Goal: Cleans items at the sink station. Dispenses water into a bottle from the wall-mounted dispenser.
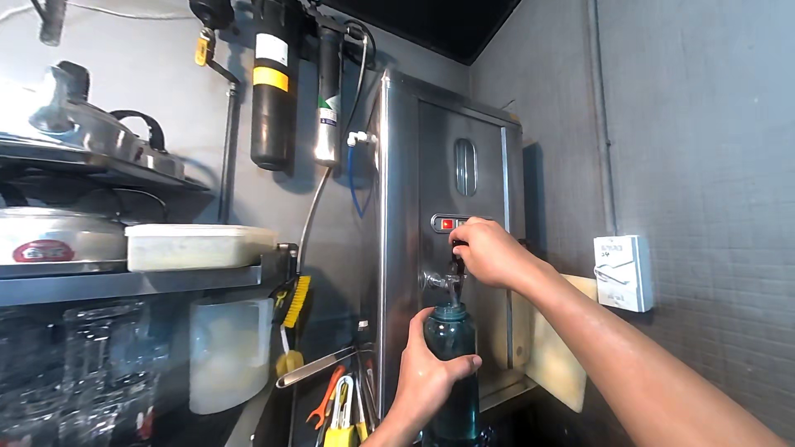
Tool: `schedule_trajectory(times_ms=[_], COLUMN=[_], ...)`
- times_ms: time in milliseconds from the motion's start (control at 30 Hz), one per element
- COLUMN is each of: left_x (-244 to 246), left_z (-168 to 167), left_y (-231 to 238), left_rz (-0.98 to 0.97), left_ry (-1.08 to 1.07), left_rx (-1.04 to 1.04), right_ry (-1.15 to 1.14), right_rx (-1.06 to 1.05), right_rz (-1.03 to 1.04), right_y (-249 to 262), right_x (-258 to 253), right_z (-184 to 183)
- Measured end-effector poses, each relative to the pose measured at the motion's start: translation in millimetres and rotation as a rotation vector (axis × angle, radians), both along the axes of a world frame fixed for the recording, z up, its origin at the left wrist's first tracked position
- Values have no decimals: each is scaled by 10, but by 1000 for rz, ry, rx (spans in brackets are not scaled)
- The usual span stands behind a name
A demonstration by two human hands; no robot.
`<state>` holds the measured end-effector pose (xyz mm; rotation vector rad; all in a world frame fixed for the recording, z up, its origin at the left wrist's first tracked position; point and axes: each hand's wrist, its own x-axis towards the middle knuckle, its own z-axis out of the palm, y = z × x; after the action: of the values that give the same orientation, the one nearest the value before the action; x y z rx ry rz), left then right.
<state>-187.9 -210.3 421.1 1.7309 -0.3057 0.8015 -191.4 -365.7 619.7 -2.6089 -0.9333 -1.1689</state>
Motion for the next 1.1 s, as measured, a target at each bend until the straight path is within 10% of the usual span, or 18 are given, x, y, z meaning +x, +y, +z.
schedule_trajectory(times_ms=[1100], left_x=[-2], left_z=[-35], left_y=[3], left_rz=[-18], left_ry=[3], left_rx=[-4], right_ry=[-7], right_rx=[16], right_rz=[3], right_y=[2], right_x=[-1], right_z=[-16])
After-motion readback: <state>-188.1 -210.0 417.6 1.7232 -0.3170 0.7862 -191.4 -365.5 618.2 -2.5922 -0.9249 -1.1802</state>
